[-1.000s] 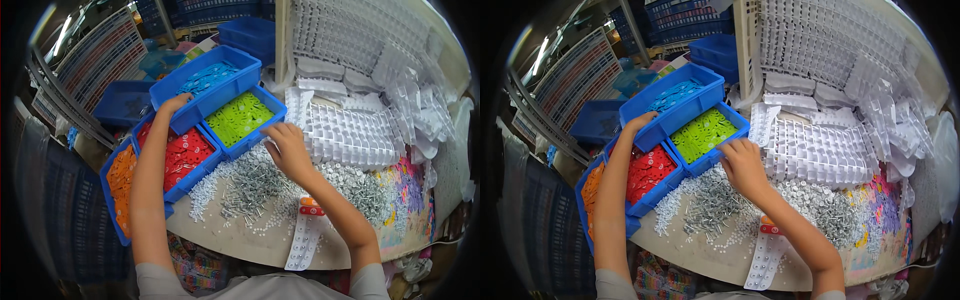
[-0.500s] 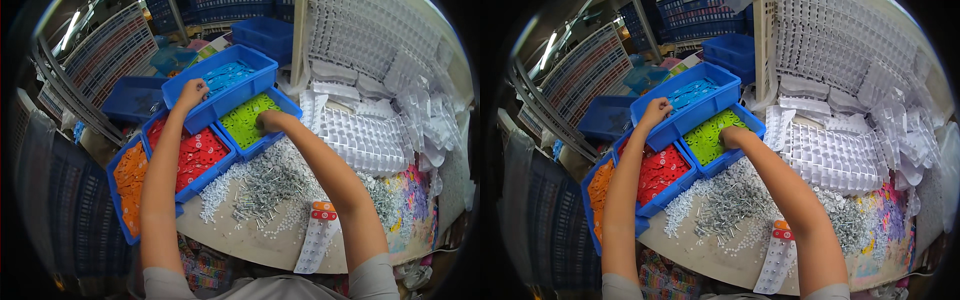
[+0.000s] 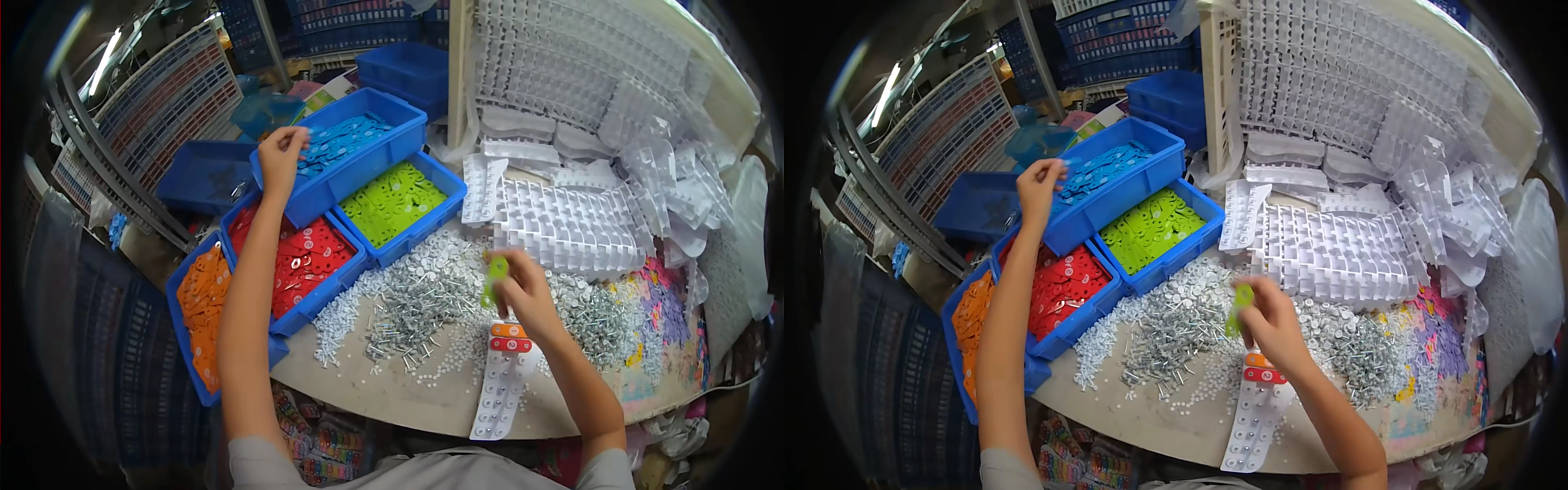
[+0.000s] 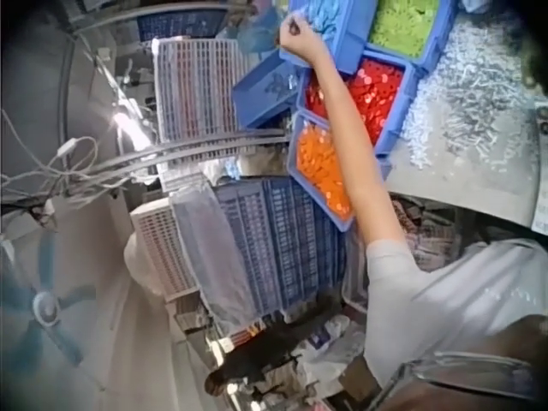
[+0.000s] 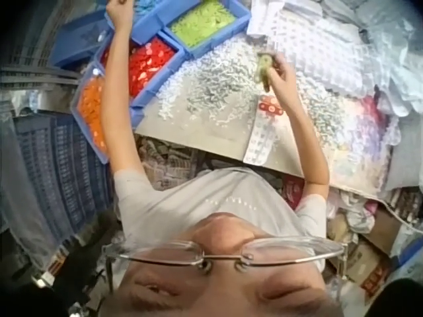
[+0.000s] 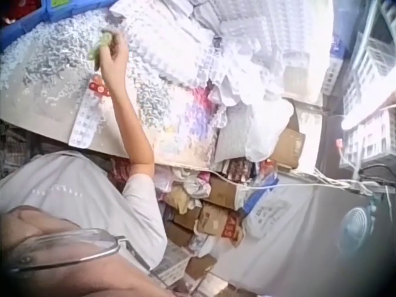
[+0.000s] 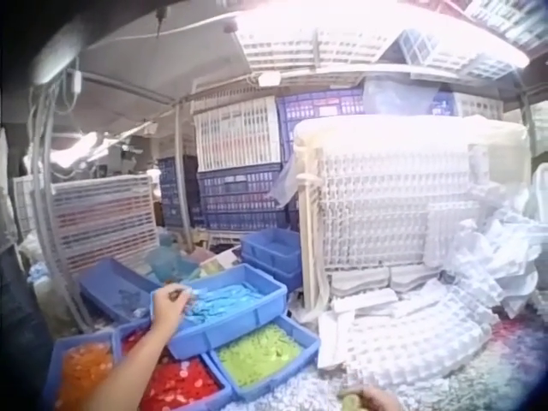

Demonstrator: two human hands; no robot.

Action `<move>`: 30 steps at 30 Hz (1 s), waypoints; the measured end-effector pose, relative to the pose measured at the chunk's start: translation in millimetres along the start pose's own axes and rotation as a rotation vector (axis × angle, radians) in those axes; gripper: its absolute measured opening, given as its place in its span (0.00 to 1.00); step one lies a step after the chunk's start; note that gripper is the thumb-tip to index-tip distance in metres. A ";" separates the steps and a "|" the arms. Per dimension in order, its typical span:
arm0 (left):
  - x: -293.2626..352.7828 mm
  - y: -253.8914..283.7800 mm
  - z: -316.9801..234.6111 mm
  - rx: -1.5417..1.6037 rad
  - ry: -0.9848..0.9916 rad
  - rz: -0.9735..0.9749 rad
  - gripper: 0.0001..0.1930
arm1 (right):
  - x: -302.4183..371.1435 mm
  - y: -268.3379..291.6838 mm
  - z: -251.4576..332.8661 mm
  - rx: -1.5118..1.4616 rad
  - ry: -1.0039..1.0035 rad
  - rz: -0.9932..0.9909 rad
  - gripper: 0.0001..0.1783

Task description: Assembling colorful toy components into plastic bases at a factory workbench.

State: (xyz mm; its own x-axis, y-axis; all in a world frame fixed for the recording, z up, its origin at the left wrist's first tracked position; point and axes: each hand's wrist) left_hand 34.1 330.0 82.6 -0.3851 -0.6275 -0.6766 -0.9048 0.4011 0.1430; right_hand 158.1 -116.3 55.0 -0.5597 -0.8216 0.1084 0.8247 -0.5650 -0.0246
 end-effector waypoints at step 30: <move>314.2 -103.7 -187.3 0.513 0.964 0.788 0.11 | 134.3 19.3 -70.5 0.986 0.133 -0.257 0.07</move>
State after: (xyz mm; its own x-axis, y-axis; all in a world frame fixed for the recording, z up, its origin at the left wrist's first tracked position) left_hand -27.1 -33.7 -9.5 -0.9327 -0.2459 0.2639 -0.2965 0.9393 -0.1726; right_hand 93.2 -242.9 -0.9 -0.6838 -0.7203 -0.1169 0.3454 -0.4606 0.8176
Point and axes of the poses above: each hand's wrist, its own x-axis away from the middle knuckle, its own y-axis out of the back of the hand, z = x × y, and after that the axes turned 6 degrees about -y, right-handed
